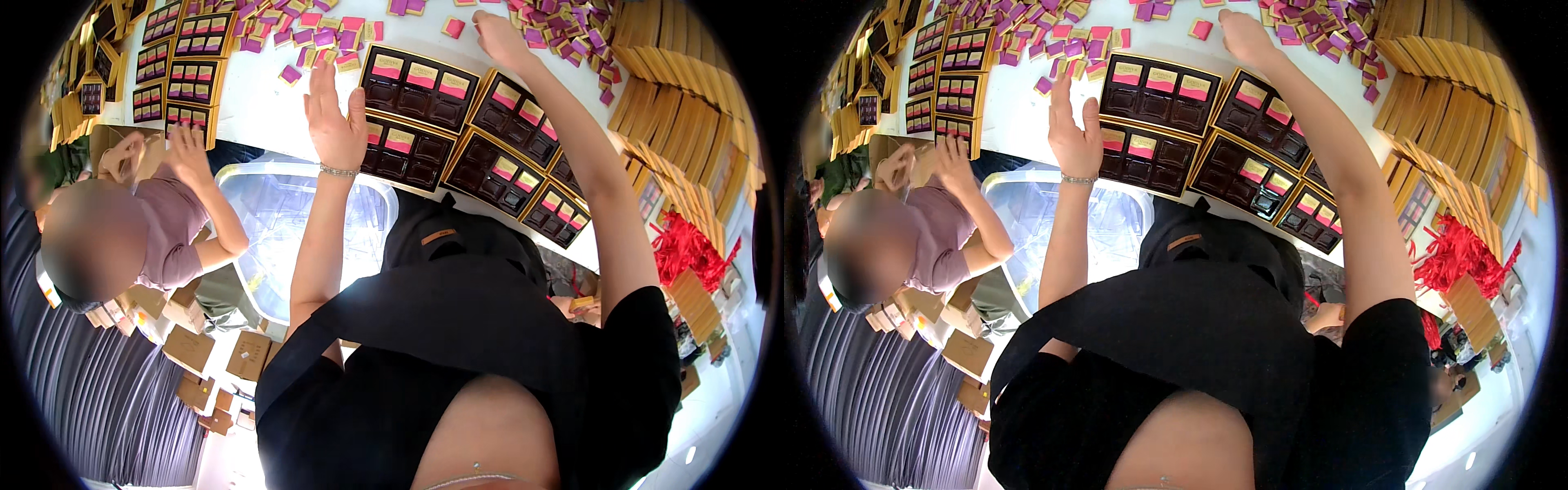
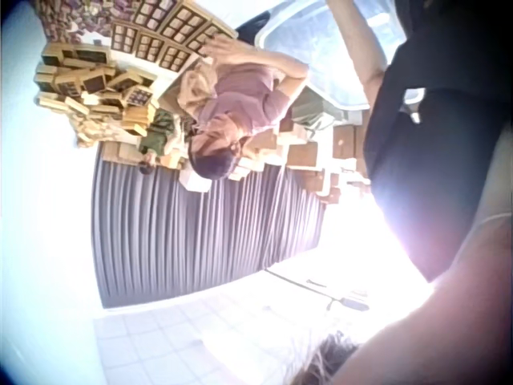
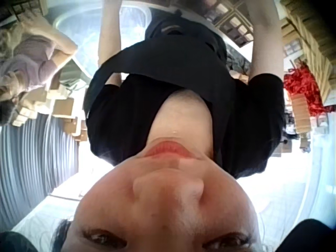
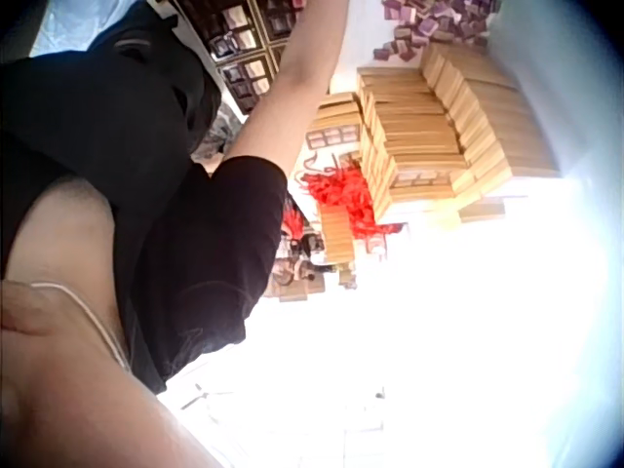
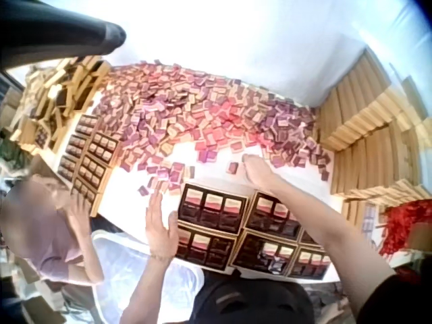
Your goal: The person assembles small decorative boxes by placing colorful rectangular inserts into black trays. They handle cardboard boxes and plastic containers, moving them around the workspace. The person also stacks the completed boxes on the table.
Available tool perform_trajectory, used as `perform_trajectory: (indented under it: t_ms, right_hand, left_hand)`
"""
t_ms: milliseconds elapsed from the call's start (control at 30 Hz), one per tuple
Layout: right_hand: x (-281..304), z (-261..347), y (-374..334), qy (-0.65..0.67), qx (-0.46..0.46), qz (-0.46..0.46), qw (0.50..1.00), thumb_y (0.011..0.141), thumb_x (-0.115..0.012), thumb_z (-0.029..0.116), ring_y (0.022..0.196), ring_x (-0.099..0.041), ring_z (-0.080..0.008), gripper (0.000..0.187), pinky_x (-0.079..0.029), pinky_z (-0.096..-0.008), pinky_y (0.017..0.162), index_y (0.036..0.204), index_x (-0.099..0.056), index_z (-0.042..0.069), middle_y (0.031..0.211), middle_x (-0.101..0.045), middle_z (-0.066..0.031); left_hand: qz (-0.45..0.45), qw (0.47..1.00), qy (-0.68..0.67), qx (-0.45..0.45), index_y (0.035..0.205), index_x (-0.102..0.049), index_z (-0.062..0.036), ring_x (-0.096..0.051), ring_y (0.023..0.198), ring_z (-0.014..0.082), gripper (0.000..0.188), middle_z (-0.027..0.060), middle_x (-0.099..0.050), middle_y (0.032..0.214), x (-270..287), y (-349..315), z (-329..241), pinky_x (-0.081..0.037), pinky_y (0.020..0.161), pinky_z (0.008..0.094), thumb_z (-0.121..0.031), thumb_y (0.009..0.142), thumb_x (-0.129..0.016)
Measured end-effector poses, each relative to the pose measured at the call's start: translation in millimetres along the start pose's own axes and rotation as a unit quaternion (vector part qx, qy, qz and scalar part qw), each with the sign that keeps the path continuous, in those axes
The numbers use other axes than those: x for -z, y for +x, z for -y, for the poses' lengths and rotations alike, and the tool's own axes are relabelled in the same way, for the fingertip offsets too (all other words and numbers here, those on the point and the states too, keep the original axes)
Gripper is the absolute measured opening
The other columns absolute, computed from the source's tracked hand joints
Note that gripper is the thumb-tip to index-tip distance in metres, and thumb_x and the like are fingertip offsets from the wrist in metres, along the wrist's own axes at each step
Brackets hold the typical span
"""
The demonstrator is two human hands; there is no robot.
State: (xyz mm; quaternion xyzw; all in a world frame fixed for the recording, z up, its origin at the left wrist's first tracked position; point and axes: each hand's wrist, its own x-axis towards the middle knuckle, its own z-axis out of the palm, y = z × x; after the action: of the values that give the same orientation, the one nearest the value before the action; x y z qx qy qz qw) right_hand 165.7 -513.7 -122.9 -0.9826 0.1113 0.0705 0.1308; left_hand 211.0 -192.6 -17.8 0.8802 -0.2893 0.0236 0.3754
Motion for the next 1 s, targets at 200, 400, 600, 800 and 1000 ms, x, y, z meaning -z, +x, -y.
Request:
perform_trajectory:
  t_ms: [200, 400, 600, 800, 1000]
  right_hand:
    - [89.6, 71.2, -55.2, 0.740, -0.105, 0.077, 0.660, 0.088, -0.062, 0.008, 0.091, -0.064, -0.0163, 0.028, -0.055, -0.0318, 0.082, 0.114, -0.057, 0.000, 0.100, -0.064, -0.0066]
    - [72.1, 126.3, -119.7, 0.476, -0.031, 0.027, 0.878, 0.084, -0.062, 0.006, 0.081, -0.064, -0.0172, 0.026, -0.051, -0.0294, 0.072, 0.110, -0.062, 0.003, 0.094, -0.066, -0.0071]
    - [29.0, 186.0, -164.6, 0.290, -0.026, -0.059, 0.955, 0.077, -0.065, 0.006, 0.084, -0.062, -0.0283, 0.030, -0.049, -0.0382, 0.072, 0.107, -0.059, 0.007, 0.090, -0.065, -0.0095]
    - [28.2, 188.8, -196.8, 0.165, 0.092, -0.106, 0.976, 0.081, -0.063, 0.016, 0.123, -0.045, -0.0317, 0.048, -0.037, -0.0431, 0.100, 0.125, -0.050, 0.000, 0.130, -0.049, -0.0135]
    - [20.4, 181.8, -208.8, 0.028, 0.137, -0.026, 0.990, 0.081, -0.053, 0.054, 0.138, -0.027, -0.0241, 0.077, -0.017, -0.0514, 0.112, 0.135, -0.043, 0.000, 0.145, -0.037, -0.0105]
  left_hand:
    - [0.049, 0.932, -0.311, 0.182, 0.102, -0.065, 0.0045, -0.066, 0.083, 0.0113, 0.018, 0.0076, -0.069, 0.092, -10.6, 1.7, -41.3, -0.051, 0.075, 0.0226, -0.004, 0.086, -0.064]
    - [-0.036, 0.959, -0.229, 0.160, 0.095, -0.068, 0.0029, -0.066, 0.078, 0.0151, 0.015, 0.0085, -0.070, 0.089, -0.5, -9.7, -26.7, -0.051, 0.072, 0.0238, -0.008, 0.086, -0.064]
    - [-0.029, 0.998, 0.051, -0.023, 0.112, -0.060, -0.0027, -0.053, 0.112, 0.0362, 0.029, 0.0135, -0.060, 0.121, -4.2, -71.1, 6.4, -0.041, 0.095, 0.0431, -0.009, 0.084, -0.059]
    - [0.196, 0.952, 0.182, -0.150, 0.141, -0.039, -0.0103, -0.029, 0.137, 0.0311, 0.069, 0.0079, -0.034, 0.148, -1.1, -102.6, -3.4, -0.009, 0.108, 0.0612, -0.057, 0.090, -0.038]
    - [0.265, 0.922, 0.212, -0.187, 0.140, -0.039, -0.0075, -0.027, 0.137, 0.0317, 0.083, 0.0089, -0.032, 0.149, 1.1, -97.1, 1.7, -0.009, 0.107, 0.0635, -0.068, 0.085, -0.028]
